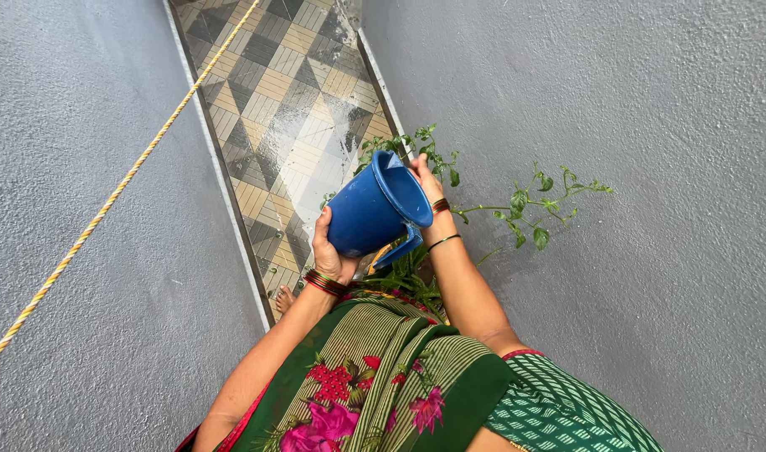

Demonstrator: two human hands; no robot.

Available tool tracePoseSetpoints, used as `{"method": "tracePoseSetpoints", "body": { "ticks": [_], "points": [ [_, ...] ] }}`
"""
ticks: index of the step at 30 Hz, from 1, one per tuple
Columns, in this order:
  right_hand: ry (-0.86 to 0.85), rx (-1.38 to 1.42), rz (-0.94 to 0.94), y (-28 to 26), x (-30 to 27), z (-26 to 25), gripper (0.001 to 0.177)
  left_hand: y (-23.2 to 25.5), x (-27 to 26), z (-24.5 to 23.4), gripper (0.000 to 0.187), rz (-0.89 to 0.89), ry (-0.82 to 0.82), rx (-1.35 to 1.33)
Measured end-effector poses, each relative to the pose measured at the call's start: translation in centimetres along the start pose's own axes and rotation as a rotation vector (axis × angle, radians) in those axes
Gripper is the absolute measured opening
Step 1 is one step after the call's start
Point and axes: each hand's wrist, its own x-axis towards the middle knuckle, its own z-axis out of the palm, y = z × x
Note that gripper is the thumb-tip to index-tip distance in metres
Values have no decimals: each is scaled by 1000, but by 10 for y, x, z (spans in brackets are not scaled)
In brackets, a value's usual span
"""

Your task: The person waters a potted plant using a blue plastic jug. They scoop water from a white bucket on the floor and pour it onto the soil of the plant, repeating the process several times to ensure the plant is adequately watered.

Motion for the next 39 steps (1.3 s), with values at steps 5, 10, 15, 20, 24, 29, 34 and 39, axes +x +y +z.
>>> {"method": "tracePoseSetpoints", "body": {
  "ticks": [5, 10, 15, 20, 24, 29, 34, 39],
  "points": [
    [-165, 98, -25, -2, 4, -13, 43, -1, 2, -2, 75, 13, 14, 26],
    [59, 143, 77, -5, 2, -16, 40, -4, 5, -4, 77, 29, 58, 81],
    [-305, 168, 113, -2, 11, -32, 51, -4, 2, 3, 75, 6, 92, 125],
    [-144, 23, 80, -6, 16, -32, 51, -5, 2, 2, 73, -14, -14, 11],
    [-64, 35, -1, -11, 9, -10, 52, -4, 2, 0, 75, -6, -67, -55],
    [-229, 140, 71, -32, -20, 32, 51, 6, -3, 0, 79, -41, 7, -65],
    [-237, 96, 62, -40, -44, 65, 50, 13, -7, -3, 80, -22, 35, -79],
    [-215, 111, 71, -34, -50, 66, 50, 10, -8, -9, 78, 14, 31, -94]
  ]
}}
